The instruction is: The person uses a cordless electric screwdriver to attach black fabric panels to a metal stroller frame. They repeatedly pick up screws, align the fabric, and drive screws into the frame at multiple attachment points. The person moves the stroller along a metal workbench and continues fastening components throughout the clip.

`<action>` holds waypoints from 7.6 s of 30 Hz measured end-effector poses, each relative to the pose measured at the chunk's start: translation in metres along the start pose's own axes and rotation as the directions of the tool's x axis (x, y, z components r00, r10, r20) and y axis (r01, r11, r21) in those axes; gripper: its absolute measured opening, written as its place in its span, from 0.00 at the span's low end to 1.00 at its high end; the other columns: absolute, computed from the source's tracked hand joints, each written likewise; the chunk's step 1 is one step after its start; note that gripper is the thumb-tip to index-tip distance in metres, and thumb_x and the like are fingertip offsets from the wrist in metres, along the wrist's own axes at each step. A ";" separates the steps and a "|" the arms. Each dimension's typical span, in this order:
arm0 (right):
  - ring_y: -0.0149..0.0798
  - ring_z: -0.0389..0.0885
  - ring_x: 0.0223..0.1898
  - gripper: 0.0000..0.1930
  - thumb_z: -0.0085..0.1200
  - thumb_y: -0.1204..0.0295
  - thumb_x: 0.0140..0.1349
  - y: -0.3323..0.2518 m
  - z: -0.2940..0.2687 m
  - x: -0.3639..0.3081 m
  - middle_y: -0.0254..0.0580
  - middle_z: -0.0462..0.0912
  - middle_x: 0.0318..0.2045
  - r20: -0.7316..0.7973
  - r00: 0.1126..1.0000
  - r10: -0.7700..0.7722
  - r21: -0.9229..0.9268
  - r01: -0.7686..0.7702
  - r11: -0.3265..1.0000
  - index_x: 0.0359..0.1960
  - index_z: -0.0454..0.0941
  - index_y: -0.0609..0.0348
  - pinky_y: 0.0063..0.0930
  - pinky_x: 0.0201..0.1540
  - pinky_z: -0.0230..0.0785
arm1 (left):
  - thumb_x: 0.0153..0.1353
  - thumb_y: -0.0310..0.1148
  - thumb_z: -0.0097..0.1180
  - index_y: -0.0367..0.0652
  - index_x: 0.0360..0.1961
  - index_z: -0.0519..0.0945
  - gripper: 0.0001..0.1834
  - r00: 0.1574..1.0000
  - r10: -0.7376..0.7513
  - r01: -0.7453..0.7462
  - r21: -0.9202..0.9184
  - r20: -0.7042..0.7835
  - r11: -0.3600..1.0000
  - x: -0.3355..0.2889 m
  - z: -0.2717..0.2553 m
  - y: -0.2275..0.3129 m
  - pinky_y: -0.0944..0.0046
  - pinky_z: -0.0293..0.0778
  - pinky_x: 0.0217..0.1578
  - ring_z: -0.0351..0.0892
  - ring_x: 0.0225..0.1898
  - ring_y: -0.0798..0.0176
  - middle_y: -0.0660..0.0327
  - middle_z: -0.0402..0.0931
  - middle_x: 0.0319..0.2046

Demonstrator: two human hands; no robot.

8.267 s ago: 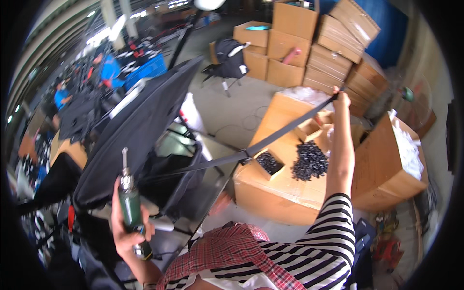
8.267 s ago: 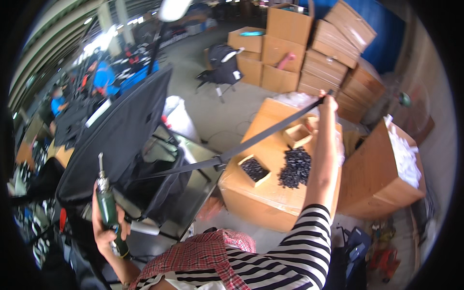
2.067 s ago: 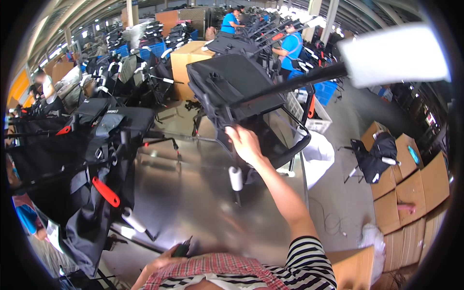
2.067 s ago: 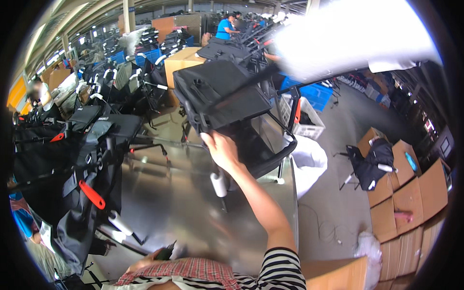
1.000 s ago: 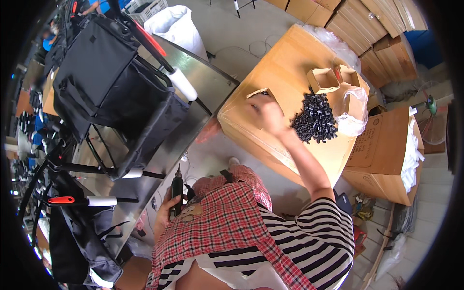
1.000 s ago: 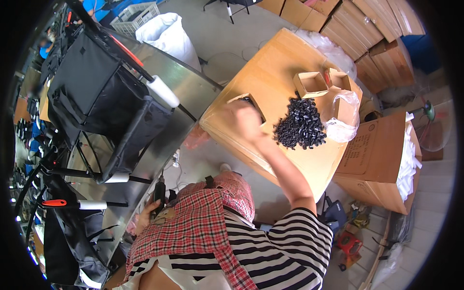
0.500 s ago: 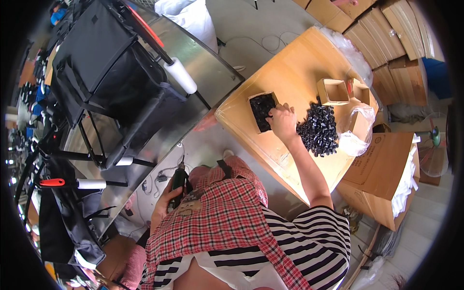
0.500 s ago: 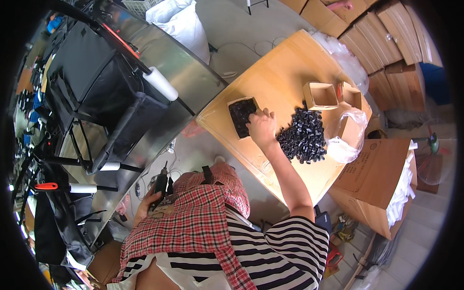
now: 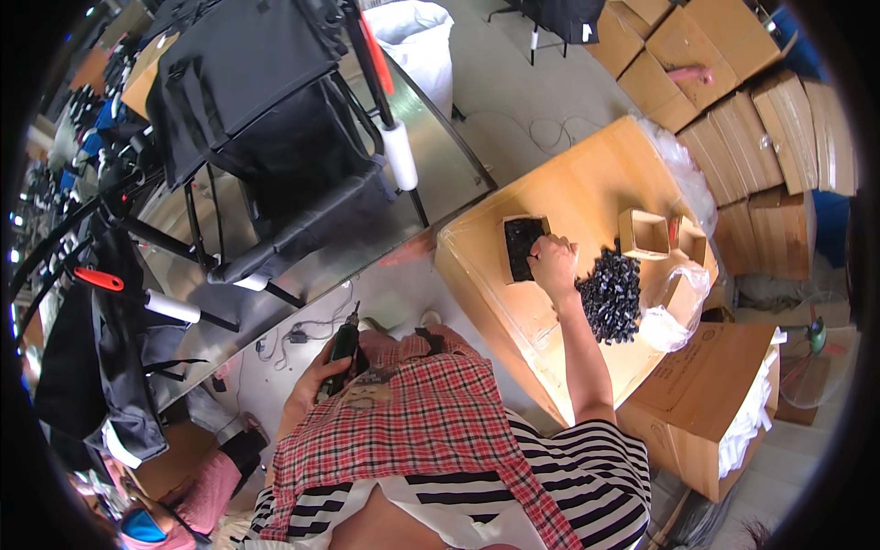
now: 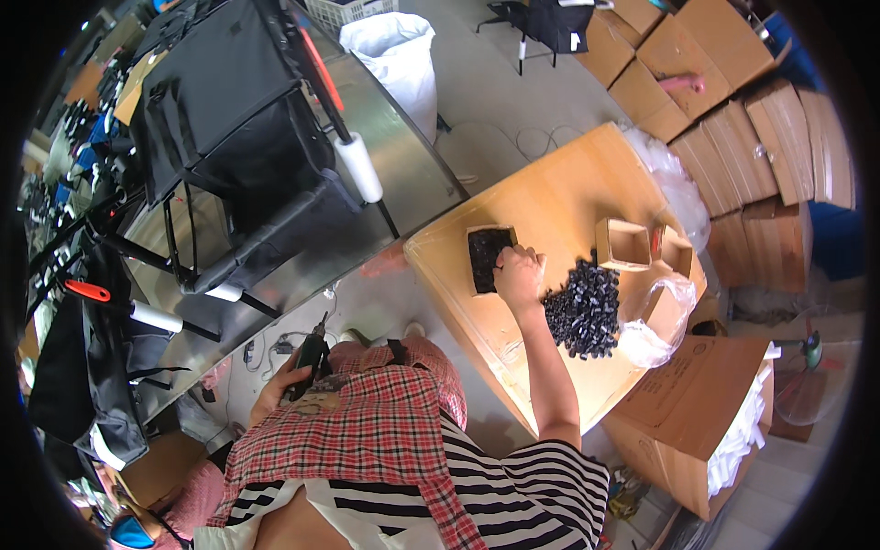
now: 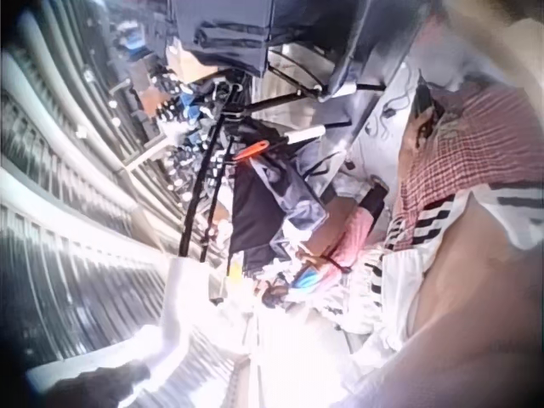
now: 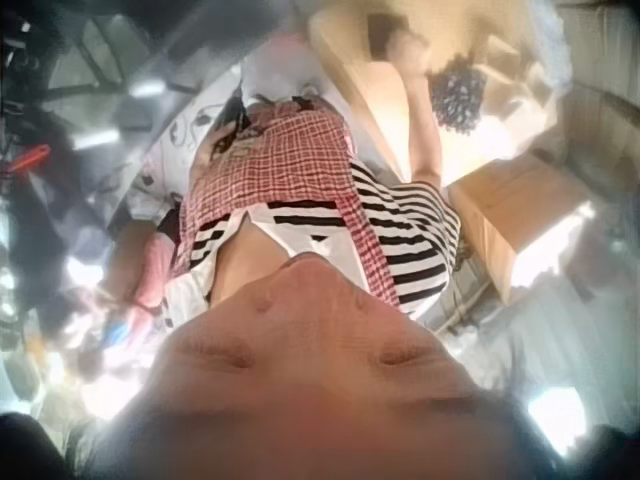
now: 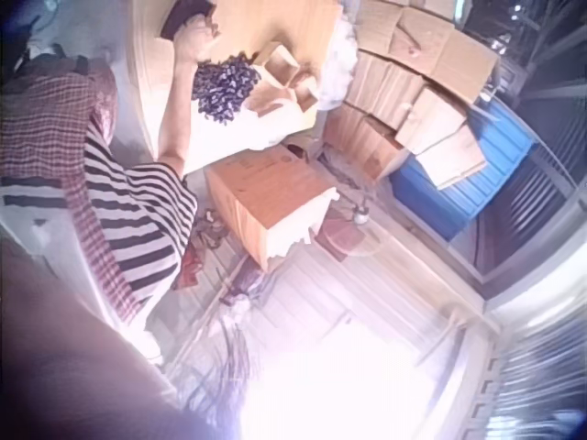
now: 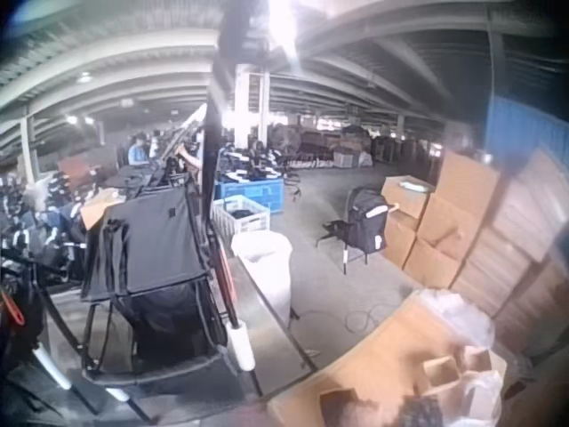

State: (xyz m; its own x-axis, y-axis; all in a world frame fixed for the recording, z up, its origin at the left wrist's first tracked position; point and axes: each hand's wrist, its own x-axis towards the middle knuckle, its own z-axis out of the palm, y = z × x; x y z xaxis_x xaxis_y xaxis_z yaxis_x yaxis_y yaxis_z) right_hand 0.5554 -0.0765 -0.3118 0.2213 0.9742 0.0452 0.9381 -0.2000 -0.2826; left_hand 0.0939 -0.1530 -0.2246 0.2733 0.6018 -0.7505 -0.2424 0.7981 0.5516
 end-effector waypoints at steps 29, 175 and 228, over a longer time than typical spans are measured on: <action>0.29 0.86 0.38 0.13 0.61 0.89 0.59 -0.478 -0.092 0.011 0.44 0.88 0.38 -0.417 0.542 -0.730 0.670 0.726 0.156 0.45 0.81 0.68 0.22 0.45 0.78 | 0.49 0.21 0.72 0.52 0.79 0.39 0.65 0.573 0.703 -0.726 -0.137 0.421 0.673 -0.123 -0.109 0.104 0.69 0.72 0.30 0.72 0.32 0.70 0.61 0.71 0.38; 0.44 0.87 0.42 0.09 0.53 0.68 0.73 -0.559 0.181 -0.040 0.52 0.85 0.40 0.637 0.016 -0.771 0.548 -0.713 0.438 0.39 0.76 0.61 0.36 0.47 0.83 | 0.49 0.24 0.74 0.55 0.79 0.37 0.67 0.847 0.525 -0.520 -0.340 -0.087 0.783 -0.071 -0.234 -0.029 0.65 0.75 0.26 0.77 0.26 0.66 0.59 0.73 0.32; 0.35 0.85 0.46 0.12 0.55 0.89 0.64 -0.526 0.018 -0.053 0.44 0.82 0.44 -0.175 0.658 -0.733 0.979 0.194 -0.059 0.49 0.81 0.72 0.24 0.50 0.80 | 0.43 0.26 0.76 0.58 0.79 0.34 0.71 0.633 0.759 -0.586 -0.545 0.153 0.599 -0.092 -0.152 0.019 0.64 0.72 0.20 0.74 0.19 0.63 0.53 0.70 0.30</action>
State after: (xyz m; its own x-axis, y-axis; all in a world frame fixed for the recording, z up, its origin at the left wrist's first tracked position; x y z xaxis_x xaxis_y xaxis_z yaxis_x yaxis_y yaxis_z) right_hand 0.0453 -0.0208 -0.1829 -0.4953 0.7690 0.4041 -0.2731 0.3038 -0.9128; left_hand -0.0773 -0.1980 -0.2008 0.1316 0.9913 -0.0011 -0.8130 0.1085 0.5721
